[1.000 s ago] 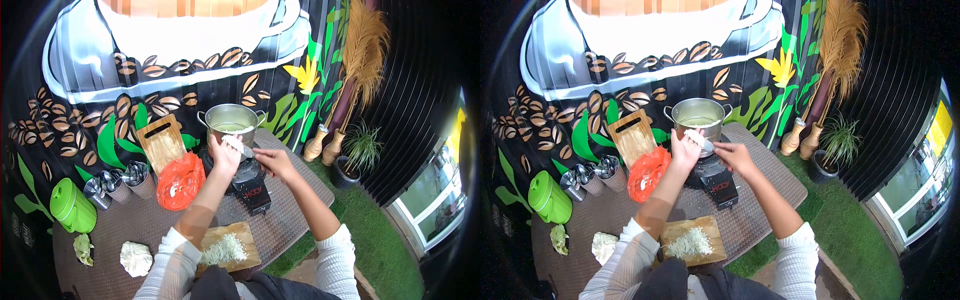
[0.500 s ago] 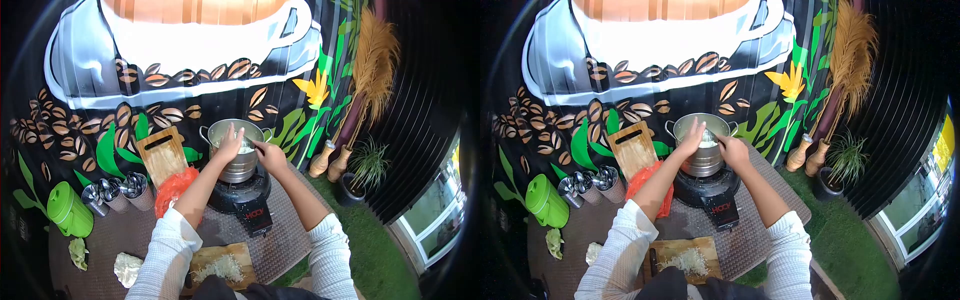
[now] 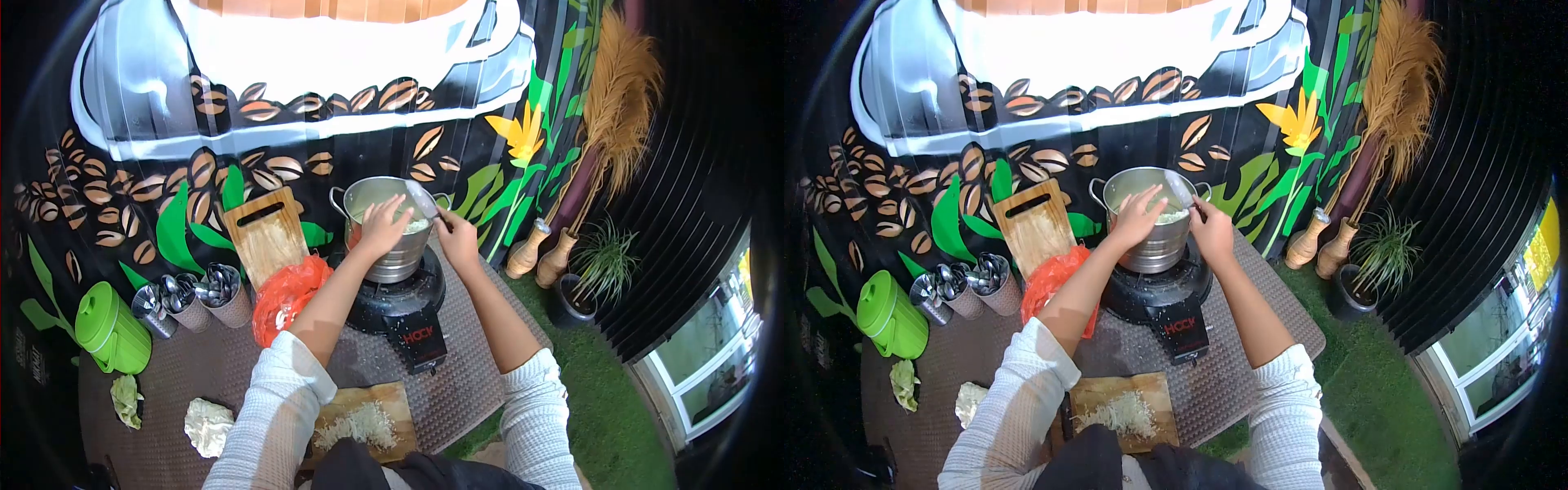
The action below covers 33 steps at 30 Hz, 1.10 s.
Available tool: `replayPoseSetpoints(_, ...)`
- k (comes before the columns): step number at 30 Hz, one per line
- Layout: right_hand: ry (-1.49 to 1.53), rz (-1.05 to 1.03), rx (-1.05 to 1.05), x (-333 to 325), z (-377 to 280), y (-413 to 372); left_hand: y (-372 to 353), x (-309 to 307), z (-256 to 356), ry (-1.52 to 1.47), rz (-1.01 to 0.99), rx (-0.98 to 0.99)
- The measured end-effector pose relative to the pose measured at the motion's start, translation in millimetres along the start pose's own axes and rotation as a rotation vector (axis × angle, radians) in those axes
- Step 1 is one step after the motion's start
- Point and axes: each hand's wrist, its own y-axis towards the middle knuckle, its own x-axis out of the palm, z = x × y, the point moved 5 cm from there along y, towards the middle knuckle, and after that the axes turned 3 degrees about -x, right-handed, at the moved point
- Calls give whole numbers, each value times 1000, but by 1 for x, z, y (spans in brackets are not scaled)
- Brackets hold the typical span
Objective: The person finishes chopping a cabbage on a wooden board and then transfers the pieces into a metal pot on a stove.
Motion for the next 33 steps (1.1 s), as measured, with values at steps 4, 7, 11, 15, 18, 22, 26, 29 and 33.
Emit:
replayPoseSetpoints(4, 455, -124, 439, -23, -23, -34, -18, -22, 8, -498, 129, 149)
replayPoseSetpoints(7, 604, -137, 496, -49, -56, -85, -54, -39, 18, -508, 115, 111)
replayPoseSetpoints(11, 551, -193, 572, -83, -91, -185, -125, -35, 13, -626, 75, 46)
replayPoseSetpoints(15, 305, -111, 370, -91, -84, -308, -233, -31, 23, -510, -123, 48)
replayPoseSetpoints(18, 105, -158, 542, -102, -97, -397, -319, -10, 12, -487, -291, -39)
replayPoseSetpoints(22, -6, -107, 570, -109, -114, -488, -409, -9, 16, -239, -469, 8)
replayPoseSetpoints(26, -49, -62, 543, -106, -122, -540, -466, -3, 19, -2, -518, 46)
replayPoseSetpoints(29, -121, -69, 559, -103, -141, -546, -489, 0, 27, 133, -440, -20)
replayPoseSetpoints(33, -50, -69, 656, -89, -147, -553, -494, 2, 36, 158, -403, 35)
